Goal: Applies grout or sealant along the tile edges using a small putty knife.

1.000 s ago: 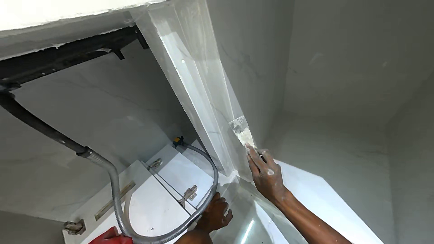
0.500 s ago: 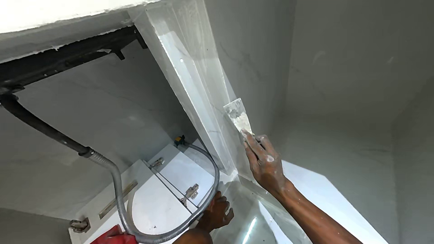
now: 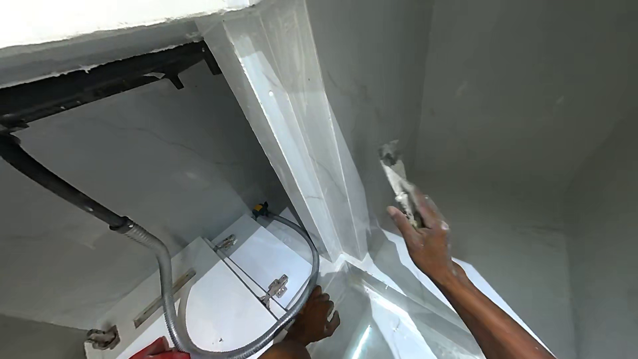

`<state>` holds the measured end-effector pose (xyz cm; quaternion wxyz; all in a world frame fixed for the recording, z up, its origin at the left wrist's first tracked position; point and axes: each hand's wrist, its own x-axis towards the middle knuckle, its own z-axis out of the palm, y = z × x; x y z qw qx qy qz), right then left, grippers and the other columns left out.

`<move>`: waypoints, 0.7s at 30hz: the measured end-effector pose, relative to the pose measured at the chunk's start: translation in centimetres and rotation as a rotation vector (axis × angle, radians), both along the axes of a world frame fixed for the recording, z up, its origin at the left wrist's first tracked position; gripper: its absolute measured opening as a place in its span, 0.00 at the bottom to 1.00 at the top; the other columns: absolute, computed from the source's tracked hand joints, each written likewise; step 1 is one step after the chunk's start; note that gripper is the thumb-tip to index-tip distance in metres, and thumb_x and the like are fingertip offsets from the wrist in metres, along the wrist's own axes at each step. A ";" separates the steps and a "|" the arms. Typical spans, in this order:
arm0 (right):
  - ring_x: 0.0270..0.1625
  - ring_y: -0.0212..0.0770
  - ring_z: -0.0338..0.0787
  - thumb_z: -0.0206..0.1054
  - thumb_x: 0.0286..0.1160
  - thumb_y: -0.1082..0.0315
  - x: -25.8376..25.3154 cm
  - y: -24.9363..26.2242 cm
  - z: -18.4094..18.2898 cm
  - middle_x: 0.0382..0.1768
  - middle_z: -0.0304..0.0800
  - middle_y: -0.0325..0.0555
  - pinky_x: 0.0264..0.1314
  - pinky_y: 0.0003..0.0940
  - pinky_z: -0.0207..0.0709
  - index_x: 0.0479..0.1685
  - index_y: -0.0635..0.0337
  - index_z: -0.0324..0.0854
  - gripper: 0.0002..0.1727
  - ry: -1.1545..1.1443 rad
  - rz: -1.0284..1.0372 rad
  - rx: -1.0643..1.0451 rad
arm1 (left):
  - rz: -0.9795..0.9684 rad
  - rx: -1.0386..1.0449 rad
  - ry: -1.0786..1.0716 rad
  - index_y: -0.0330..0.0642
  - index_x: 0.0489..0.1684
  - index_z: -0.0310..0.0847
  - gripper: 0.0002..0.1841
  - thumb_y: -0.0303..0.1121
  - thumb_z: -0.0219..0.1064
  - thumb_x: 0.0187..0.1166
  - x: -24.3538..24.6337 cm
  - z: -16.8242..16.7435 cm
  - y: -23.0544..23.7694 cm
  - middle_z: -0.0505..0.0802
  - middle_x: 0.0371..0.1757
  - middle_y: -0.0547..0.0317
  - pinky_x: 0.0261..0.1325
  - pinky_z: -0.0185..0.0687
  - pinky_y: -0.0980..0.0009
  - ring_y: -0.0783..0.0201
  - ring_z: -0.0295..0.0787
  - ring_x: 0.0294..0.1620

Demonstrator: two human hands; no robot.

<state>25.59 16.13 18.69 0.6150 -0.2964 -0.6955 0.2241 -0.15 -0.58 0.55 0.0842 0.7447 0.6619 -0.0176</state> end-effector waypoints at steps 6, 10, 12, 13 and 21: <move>0.34 0.28 0.86 0.54 0.92 0.55 3.5 2.0 2.6 0.48 0.92 0.39 0.36 0.23 0.83 0.85 0.58 0.67 0.28 0.057 0.580 -0.136 | -0.006 0.038 0.020 0.40 0.28 0.87 0.25 0.53 0.56 0.81 -0.2 -0.6 -0.1 0.91 0.40 0.51 0.74 0.72 0.56 0.47 0.83 0.61; 0.33 0.26 0.86 0.55 0.91 0.53 4.0 4.4 6.4 0.40 0.89 0.36 0.37 0.24 0.84 0.74 0.55 0.79 0.23 -0.335 0.449 0.062 | -0.029 0.058 0.031 0.39 0.27 0.87 0.25 0.52 0.56 0.80 -0.2 -0.6 -0.1 0.91 0.38 0.50 0.74 0.72 0.56 0.47 0.84 0.59; 0.32 0.31 0.85 0.56 0.91 0.55 3.3 5.1 8.3 0.40 0.89 0.41 0.37 0.30 0.83 0.71 0.55 0.80 0.20 -0.473 0.348 0.194 | -0.027 0.034 0.032 0.39 0.28 0.88 0.25 0.52 0.56 0.81 -0.1 -0.3 0.0 0.91 0.40 0.49 0.74 0.72 0.56 0.46 0.84 0.60; 0.33 0.35 0.86 0.56 0.92 0.57 2.9 5.6 9.1 0.41 0.90 0.46 0.39 0.35 0.85 0.71 0.58 0.80 0.20 -0.517 0.324 0.259 | -0.021 0.021 0.034 0.39 0.29 0.88 0.25 0.52 0.56 0.81 -0.1 -0.2 0.0 0.91 0.40 0.49 0.74 0.72 0.56 0.46 0.83 0.61; 0.58 0.49 0.93 0.55 0.92 0.57 0.5 8.6 7.9 0.60 0.92 0.55 0.64 0.49 0.85 0.72 0.61 0.83 0.22 -0.528 0.234 0.387 | 0.014 0.002 0.028 0.39 0.29 0.88 0.25 0.52 0.56 0.82 0.2 0.1 -0.1 0.91 0.42 0.49 0.75 0.72 0.55 0.45 0.82 0.64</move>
